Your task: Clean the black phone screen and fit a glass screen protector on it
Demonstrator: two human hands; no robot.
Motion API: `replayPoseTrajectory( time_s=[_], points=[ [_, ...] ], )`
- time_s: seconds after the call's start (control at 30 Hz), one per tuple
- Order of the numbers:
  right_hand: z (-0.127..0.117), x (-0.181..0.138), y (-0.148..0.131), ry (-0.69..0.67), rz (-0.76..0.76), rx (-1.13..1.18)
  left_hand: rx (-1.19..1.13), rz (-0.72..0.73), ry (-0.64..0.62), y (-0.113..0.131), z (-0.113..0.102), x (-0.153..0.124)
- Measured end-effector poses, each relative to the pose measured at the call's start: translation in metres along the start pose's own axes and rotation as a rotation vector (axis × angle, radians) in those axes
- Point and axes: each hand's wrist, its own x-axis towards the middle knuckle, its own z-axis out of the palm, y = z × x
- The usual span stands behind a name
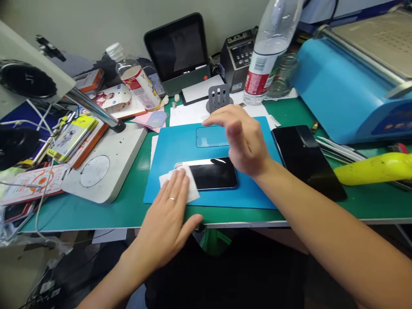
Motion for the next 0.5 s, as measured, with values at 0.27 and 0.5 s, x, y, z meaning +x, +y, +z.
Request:
replayPoseTrajectory(
  time_s=[0.27, 0.5],
  points=[
    [-0.001, -0.001, 0.0, -0.029, -0.018, -0.02, 0.023, 0.052, 0.013, 0.051, 0.008, 0.03],
    [0.0, 0.0, 0.001, -0.026, 0.006, -0.014, -0.041, 0.17, 0.011, 0.068, 0.002, 0.063]
  ],
)
